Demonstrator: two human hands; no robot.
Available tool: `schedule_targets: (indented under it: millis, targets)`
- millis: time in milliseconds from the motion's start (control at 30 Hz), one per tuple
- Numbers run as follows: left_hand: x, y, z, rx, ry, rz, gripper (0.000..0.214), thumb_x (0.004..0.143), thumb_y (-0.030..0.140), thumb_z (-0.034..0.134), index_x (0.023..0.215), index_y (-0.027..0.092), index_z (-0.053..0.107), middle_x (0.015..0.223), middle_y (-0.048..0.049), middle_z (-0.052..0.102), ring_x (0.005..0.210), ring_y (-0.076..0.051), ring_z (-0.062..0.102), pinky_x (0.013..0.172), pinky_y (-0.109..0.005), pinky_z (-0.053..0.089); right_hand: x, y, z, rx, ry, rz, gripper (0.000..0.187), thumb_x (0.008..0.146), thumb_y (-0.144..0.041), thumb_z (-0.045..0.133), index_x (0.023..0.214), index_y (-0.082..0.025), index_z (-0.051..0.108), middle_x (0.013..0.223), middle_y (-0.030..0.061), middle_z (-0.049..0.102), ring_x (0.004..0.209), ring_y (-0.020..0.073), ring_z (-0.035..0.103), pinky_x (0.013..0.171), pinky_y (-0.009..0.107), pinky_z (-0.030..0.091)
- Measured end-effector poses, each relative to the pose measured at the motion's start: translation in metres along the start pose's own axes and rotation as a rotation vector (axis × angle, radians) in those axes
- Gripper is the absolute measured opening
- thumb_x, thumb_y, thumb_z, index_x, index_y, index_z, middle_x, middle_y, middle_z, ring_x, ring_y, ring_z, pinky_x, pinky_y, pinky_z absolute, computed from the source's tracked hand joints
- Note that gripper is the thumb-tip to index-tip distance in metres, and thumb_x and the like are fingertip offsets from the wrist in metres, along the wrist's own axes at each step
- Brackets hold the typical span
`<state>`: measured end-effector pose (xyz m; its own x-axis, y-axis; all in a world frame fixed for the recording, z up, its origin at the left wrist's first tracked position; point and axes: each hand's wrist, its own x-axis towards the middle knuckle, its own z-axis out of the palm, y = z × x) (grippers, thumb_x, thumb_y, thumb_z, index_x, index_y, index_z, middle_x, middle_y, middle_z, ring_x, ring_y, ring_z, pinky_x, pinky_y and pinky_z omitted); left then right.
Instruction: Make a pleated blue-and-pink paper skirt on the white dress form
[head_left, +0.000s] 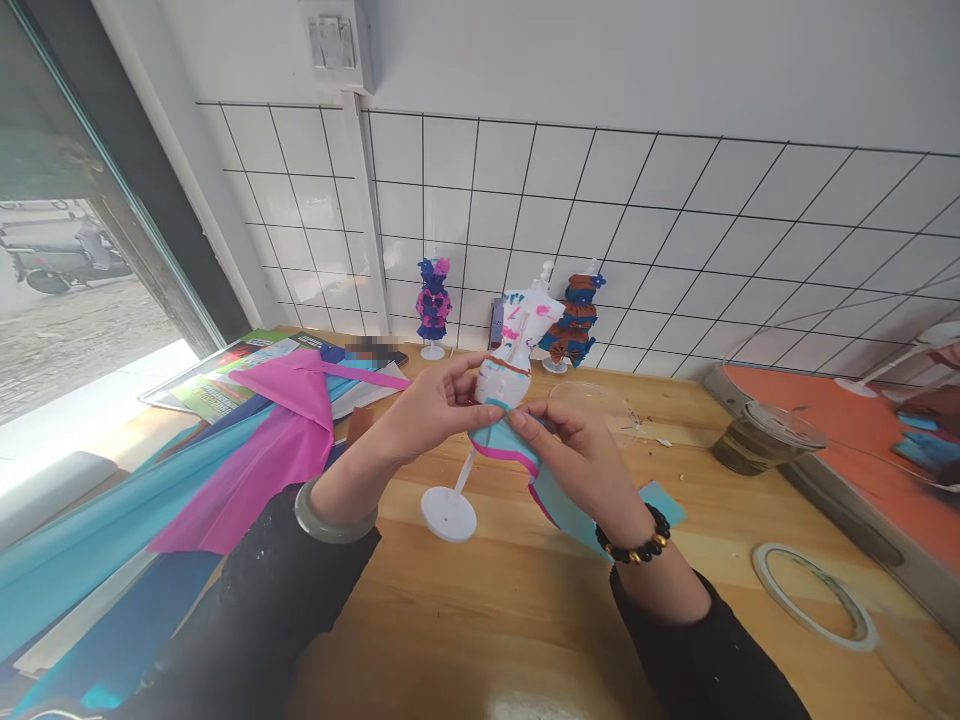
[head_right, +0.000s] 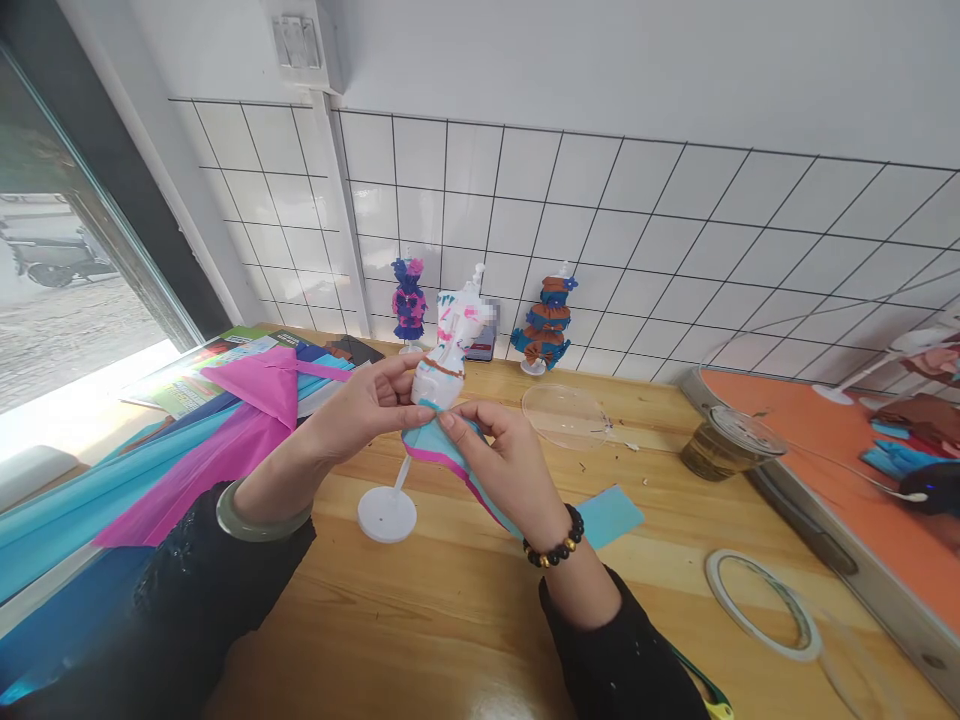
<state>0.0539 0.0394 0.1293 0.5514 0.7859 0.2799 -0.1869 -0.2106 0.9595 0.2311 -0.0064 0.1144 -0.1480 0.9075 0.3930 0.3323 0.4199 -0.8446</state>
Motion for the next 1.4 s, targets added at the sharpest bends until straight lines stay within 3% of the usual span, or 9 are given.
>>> schedule_targets:
  millis: [267,500,767,967,1167,1400]
  targets:
    - [0.0015,-0.0029,-0.0009,-0.025,-0.056,0.0,0.063,0.074,0.025,0.068,0.131,0.016,0.043,0.11,-0.0117,0.063,0.1,-0.02,0.059,0.082,-0.03,0.047,-0.0013,-0.0004,-0.0003,-0.03,0.07,0.022,0.027,0.082,-0.041,0.057,0.076,-0.016,0.066,0.068,0.0011,0.062,0.062,0.0117,0.049,0.056,0.024,0.04]
    - [0.0013,-0.002,0.0042,-0.004,0.011,-0.03,0.065,0.068,0.026,0.073,0.126,0.015,0.047,0.109,-0.0117,0.063,0.096,-0.02,0.06,0.08,-0.03,0.048,-0.0013,-0.0017,0.0,-0.101,0.08,-0.012,0.027,0.082,-0.041,0.056,0.076,-0.017,0.067,0.067,0.0013,0.063,0.061,0.0129,0.052,0.055,0.024,0.04]
    - [0.0023,-0.005,0.0019,-0.004,0.027,-0.019,0.064,0.069,0.026,0.072,0.127,0.015,0.046,0.101,-0.0095,0.065,0.092,-0.018,0.06,0.076,-0.028,0.048,-0.0001,-0.0049,-0.0044,-0.039,-0.04,0.032,0.03,0.084,-0.043,0.053,0.078,-0.017,0.066,0.07,0.0013,0.063,0.062,0.0125,0.052,0.055,0.024,0.042]
    - [0.0024,-0.0072,0.0013,0.006,0.046,-0.022,0.062,0.07,0.027,0.07,0.126,0.015,0.047,0.098,-0.0084,0.065,0.089,-0.018,0.059,0.072,-0.027,0.047,0.0,-0.0046,-0.0052,-0.089,0.054,0.095,0.033,0.077,-0.045,0.061,0.061,-0.017,0.058,0.056,-0.0013,0.053,0.052,0.0099,0.044,0.049,0.023,0.036]
    - [0.0023,-0.0033,0.0013,0.002,0.044,-0.032,0.061,0.07,0.023,0.07,0.127,0.015,0.047,0.102,-0.0101,0.064,0.09,-0.018,0.06,0.076,-0.029,0.048,-0.001,-0.0036,-0.0044,-0.047,-0.005,0.014,0.024,0.081,-0.041,0.058,0.079,-0.018,0.066,0.072,0.002,0.064,0.065,0.0141,0.054,0.058,0.025,0.043]
    - [0.0009,-0.0025,-0.0026,-0.002,0.016,-0.025,0.064,0.068,0.024,0.072,0.127,0.016,0.047,0.097,-0.0089,0.066,0.088,-0.018,0.061,0.074,-0.028,0.049,-0.0022,-0.0062,-0.0083,-0.051,-0.061,-0.089,0.019,0.084,-0.034,0.055,0.086,-0.022,0.07,0.077,0.0019,0.065,0.07,0.0152,0.056,0.063,0.028,0.044]
